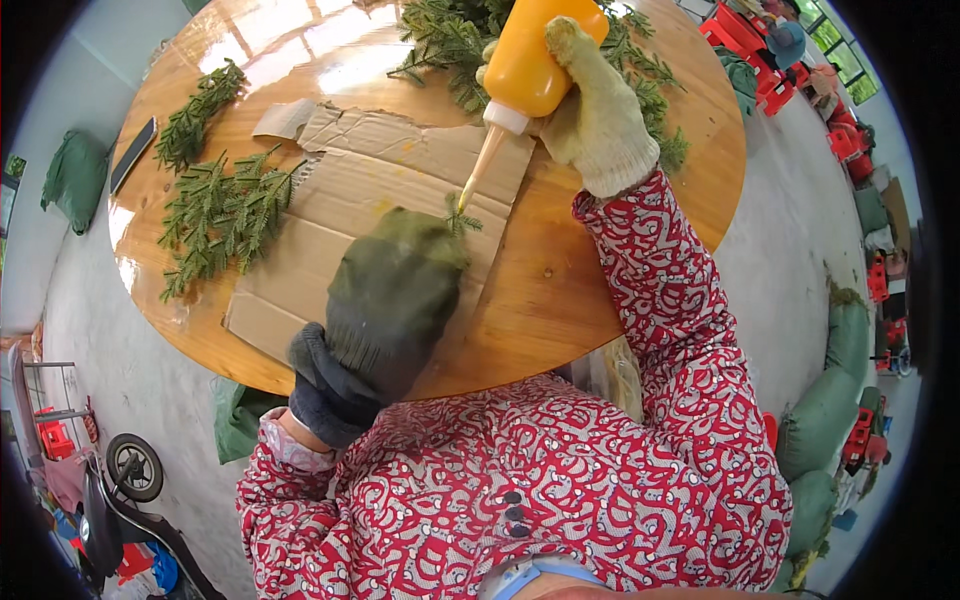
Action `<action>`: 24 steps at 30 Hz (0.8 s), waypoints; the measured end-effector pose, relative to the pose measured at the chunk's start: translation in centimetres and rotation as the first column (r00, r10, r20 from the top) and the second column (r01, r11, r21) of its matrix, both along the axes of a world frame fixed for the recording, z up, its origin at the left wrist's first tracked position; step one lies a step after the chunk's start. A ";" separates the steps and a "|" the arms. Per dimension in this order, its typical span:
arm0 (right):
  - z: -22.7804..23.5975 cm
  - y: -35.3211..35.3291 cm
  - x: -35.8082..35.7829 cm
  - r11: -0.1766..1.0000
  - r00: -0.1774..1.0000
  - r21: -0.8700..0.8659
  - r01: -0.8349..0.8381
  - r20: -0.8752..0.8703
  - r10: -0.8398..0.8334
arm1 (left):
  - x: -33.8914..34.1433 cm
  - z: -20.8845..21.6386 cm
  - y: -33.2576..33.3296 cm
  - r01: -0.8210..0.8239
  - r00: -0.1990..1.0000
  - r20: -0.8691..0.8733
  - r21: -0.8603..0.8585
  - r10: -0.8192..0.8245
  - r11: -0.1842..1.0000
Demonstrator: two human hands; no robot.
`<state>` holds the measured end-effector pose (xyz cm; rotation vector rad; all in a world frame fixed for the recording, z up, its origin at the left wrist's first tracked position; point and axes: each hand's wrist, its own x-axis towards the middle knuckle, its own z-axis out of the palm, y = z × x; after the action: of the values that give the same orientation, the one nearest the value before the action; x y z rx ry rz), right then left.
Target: The person applies glue onto artificial foliage branches on a piece of cardboard using a squeeze bottle.
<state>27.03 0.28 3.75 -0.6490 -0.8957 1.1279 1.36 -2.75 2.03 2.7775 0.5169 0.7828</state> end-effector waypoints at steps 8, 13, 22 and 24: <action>0.3 -0.2 -0.9 0.999 0.998 0.044 0.008 -0.066 -0.005 | -0.2 -2.1 0.6 -0.153 0.987 -0.046 -0.029 0.152 0.988; 0.6 -0.6 -1.3 0.997 0.998 0.064 0.034 -0.049 -0.031 | 0.4 -1.4 0.9 -0.086 0.996 -0.023 -0.045 0.085 0.995; 0.3 -0.8 -1.3 0.992 0.991 0.092 0.088 0.092 -0.096 | -0.1 -1.5 -0.3 -0.110 0.993 0.037 -0.057 0.112 0.992; 0.8 -1.2 -1.3 0.994 0.992 0.047 0.095 0.078 -0.099 | 0.0 -0.6 -0.7 -0.128 0.990 0.040 -0.095 0.133 0.987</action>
<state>25.77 -0.90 4.52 -0.6993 -0.9446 0.9991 1.34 -3.43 1.45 2.6564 0.7137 0.8259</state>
